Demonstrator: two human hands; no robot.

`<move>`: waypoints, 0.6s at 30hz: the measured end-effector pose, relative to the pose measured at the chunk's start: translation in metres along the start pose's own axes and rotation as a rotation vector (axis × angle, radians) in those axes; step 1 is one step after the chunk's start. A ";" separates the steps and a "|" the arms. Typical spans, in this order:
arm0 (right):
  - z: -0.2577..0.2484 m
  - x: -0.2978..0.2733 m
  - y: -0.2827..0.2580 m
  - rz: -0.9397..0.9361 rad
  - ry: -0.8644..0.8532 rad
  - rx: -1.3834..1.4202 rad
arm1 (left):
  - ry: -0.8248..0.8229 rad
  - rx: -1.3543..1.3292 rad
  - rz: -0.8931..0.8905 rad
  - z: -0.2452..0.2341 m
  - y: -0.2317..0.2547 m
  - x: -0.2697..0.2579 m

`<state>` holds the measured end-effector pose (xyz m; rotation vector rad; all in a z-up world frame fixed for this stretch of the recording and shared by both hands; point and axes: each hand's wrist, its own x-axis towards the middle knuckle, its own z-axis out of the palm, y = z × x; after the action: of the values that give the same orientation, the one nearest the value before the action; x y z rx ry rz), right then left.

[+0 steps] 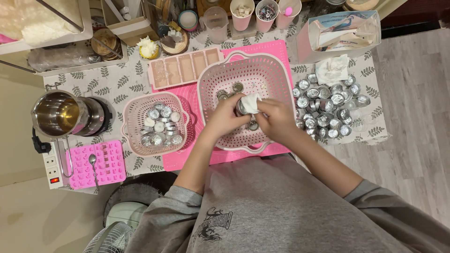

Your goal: Cleaning and wiping small metal candle containers with a cloth to prepare them for filling.

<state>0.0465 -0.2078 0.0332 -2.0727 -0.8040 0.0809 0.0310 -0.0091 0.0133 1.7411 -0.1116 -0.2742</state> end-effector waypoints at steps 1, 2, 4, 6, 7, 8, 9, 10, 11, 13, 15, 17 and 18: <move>0.008 -0.002 0.005 -0.004 0.000 0.000 | 0.003 0.002 0.002 0.001 -0.005 0.001; 0.016 -0.004 0.009 0.112 0.010 0.134 | 0.027 0.064 0.038 0.002 -0.009 0.002; 0.030 -0.011 0.023 0.227 0.021 0.267 | 0.051 0.127 0.076 0.003 -0.019 0.003; 0.041 -0.016 0.043 0.333 -0.018 0.529 | 0.074 0.230 0.148 0.002 -0.029 0.006; 0.045 -0.018 0.050 0.330 -0.018 0.530 | 0.076 0.232 0.149 0.002 -0.022 0.006; 0.050 -0.021 0.057 0.339 -0.053 0.573 | 0.054 0.321 0.109 0.001 -0.015 0.005; 0.053 -0.023 0.065 0.349 -0.086 0.615 | 0.031 0.409 0.069 0.002 -0.008 0.005; 0.051 -0.023 0.067 0.347 -0.085 0.613 | 0.031 0.409 0.071 0.003 -0.013 0.006; 0.048 -0.021 0.070 0.334 -0.147 0.613 | 0.012 0.454 0.058 0.003 -0.018 0.007; 0.040 -0.016 0.073 0.320 -0.204 0.611 | -0.009 0.499 0.048 0.005 -0.023 0.008; 0.029 -0.009 0.075 0.280 -0.341 0.571 | -0.032 0.409 0.000 0.007 -0.023 0.007; 0.018 -0.001 0.057 0.223 -0.313 0.406 | -0.037 0.298 -0.131 0.009 -0.013 0.006; 0.012 0.003 0.048 0.165 -0.288 0.242 | -0.039 0.186 -0.265 0.009 -0.008 0.006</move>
<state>0.0692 -0.2165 -0.0094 -1.9154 -0.7501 0.5521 0.0341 -0.0180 0.0034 1.9371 0.0690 -0.5048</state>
